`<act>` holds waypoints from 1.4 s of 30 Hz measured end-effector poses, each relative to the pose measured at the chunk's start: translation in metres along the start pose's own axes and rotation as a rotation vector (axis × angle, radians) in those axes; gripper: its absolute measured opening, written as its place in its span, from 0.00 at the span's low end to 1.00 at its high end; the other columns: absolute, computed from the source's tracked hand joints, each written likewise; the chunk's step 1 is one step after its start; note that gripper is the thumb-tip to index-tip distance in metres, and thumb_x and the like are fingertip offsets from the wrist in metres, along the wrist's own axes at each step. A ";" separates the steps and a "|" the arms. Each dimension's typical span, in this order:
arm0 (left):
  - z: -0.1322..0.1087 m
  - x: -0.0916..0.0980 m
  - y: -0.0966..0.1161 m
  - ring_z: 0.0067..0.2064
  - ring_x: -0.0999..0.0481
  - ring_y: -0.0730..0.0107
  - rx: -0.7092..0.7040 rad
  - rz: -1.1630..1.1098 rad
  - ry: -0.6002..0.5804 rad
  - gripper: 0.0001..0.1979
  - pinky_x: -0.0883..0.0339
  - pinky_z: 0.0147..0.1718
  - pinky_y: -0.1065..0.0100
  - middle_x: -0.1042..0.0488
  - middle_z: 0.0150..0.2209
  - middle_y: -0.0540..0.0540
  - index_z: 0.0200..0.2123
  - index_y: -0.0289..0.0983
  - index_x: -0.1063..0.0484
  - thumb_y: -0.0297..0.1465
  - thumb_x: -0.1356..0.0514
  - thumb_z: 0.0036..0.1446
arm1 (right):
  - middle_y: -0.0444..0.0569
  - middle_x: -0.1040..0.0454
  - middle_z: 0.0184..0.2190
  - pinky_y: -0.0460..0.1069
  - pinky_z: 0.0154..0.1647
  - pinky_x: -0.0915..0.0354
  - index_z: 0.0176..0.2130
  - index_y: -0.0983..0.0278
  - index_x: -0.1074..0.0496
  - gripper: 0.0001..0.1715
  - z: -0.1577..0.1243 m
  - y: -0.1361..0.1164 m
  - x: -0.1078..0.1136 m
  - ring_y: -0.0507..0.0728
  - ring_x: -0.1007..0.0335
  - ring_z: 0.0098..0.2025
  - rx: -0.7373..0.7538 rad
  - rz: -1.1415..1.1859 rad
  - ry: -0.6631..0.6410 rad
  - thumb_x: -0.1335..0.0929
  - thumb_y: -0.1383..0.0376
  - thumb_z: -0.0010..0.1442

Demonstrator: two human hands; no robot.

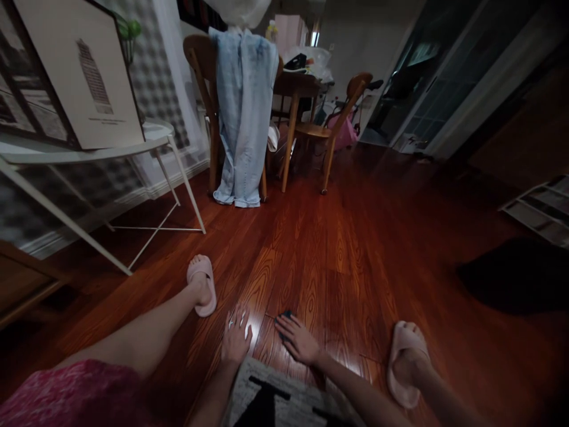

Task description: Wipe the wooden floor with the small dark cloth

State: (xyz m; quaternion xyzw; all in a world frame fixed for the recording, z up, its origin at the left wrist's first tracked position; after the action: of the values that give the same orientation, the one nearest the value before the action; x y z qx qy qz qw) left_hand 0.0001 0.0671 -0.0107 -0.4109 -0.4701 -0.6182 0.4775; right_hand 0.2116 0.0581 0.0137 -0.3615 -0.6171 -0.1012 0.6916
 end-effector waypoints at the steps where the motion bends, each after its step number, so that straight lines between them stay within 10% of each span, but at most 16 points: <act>1: 0.000 0.000 0.000 0.73 0.46 0.58 0.004 -0.005 -0.016 0.30 0.54 0.71 0.48 0.43 0.72 0.45 0.70 0.44 0.47 0.33 0.52 0.65 | 0.49 0.46 0.72 0.59 0.74 0.56 0.72 0.57 0.51 0.34 0.012 0.019 0.009 0.56 0.54 0.73 -0.078 -0.027 0.046 0.43 0.58 0.71; 6: 0.001 0.002 -0.001 0.72 0.45 0.60 0.019 -0.004 -0.062 0.29 0.54 0.71 0.50 0.41 0.71 0.47 0.70 0.44 0.45 0.34 0.53 0.65 | 0.56 0.44 0.71 0.63 0.73 0.58 0.71 0.66 0.45 0.33 0.061 0.102 0.039 0.59 0.52 0.73 -0.567 -0.142 0.283 0.47 0.62 0.71; 10: 0.001 0.005 0.000 0.72 0.44 0.61 0.003 -0.006 -0.039 0.29 0.53 0.71 0.50 0.40 0.71 0.46 0.69 0.43 0.43 0.34 0.54 0.66 | 0.62 0.49 0.72 0.69 0.72 0.61 0.72 0.71 0.53 0.35 0.074 0.097 0.028 0.63 0.55 0.74 -0.668 -0.172 0.342 0.50 0.62 0.72; 20: 0.003 0.015 0.003 0.73 0.47 0.60 0.011 -0.036 -0.071 0.29 0.55 0.71 0.48 0.43 0.72 0.44 0.70 0.41 0.45 0.34 0.55 0.66 | 0.47 0.50 0.74 0.60 0.74 0.58 0.73 0.57 0.53 0.35 -0.031 -0.003 -0.024 0.57 0.56 0.74 -0.011 -0.036 -0.051 0.45 0.57 0.71; 28: 0.003 0.017 0.003 0.73 0.48 0.59 0.019 -0.059 -0.100 0.30 0.57 0.71 0.48 0.44 0.72 0.44 0.71 0.40 0.48 0.34 0.55 0.66 | 0.62 0.49 0.72 0.69 0.72 0.64 0.72 0.73 0.52 0.35 0.014 0.124 0.052 0.63 0.57 0.74 -0.658 -0.161 0.318 0.52 0.64 0.71; 31: 0.003 0.020 0.005 0.73 0.49 0.59 0.011 -0.065 -0.103 0.30 0.57 0.71 0.48 0.45 0.73 0.43 0.71 0.40 0.49 0.33 0.55 0.66 | 0.63 0.52 0.73 0.70 0.72 0.68 0.73 0.74 0.56 0.35 0.045 0.100 0.033 0.64 0.60 0.75 -0.613 -0.148 0.281 0.52 0.64 0.72; 35: 0.004 0.023 0.006 0.74 0.50 0.59 0.023 -0.074 -0.131 0.30 0.57 0.71 0.48 0.46 0.73 0.43 0.71 0.39 0.49 0.34 0.55 0.67 | 0.50 0.48 0.73 0.57 0.75 0.64 0.72 0.63 0.47 0.33 0.069 0.006 -0.014 0.56 0.59 0.75 -0.244 -0.092 0.097 0.45 0.58 0.72; 38: 0.004 0.024 0.006 0.74 0.50 0.58 0.031 -0.074 -0.154 0.30 0.57 0.72 0.48 0.48 0.73 0.43 0.71 0.39 0.49 0.34 0.55 0.67 | 0.50 0.50 0.74 0.59 0.75 0.63 0.73 0.61 0.52 0.35 0.045 -0.055 -0.041 0.56 0.61 0.75 0.134 -0.017 -0.087 0.45 0.57 0.72; 42: 0.004 0.025 0.006 0.74 0.51 0.59 0.041 -0.073 -0.169 0.31 0.56 0.72 0.47 0.48 0.74 0.44 0.72 0.40 0.52 0.34 0.55 0.67 | 0.50 0.48 0.73 0.60 0.75 0.59 0.73 0.62 0.54 0.36 -0.022 -0.051 -0.047 0.56 0.60 0.75 0.281 0.038 -0.210 0.44 0.59 0.71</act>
State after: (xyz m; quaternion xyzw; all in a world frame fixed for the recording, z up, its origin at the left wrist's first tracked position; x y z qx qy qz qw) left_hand 0.0010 0.0657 0.0150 -0.4343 -0.5362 -0.5884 0.4215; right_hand 0.1885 -0.0065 -0.0101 -0.2817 -0.6872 0.0375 0.6686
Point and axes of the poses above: each hand's wrist, its own z-axis towards the middle knuckle, its own x-axis out of the back of the hand, y = z × x, the point moved 9 cm from there along z, towards the middle knuckle
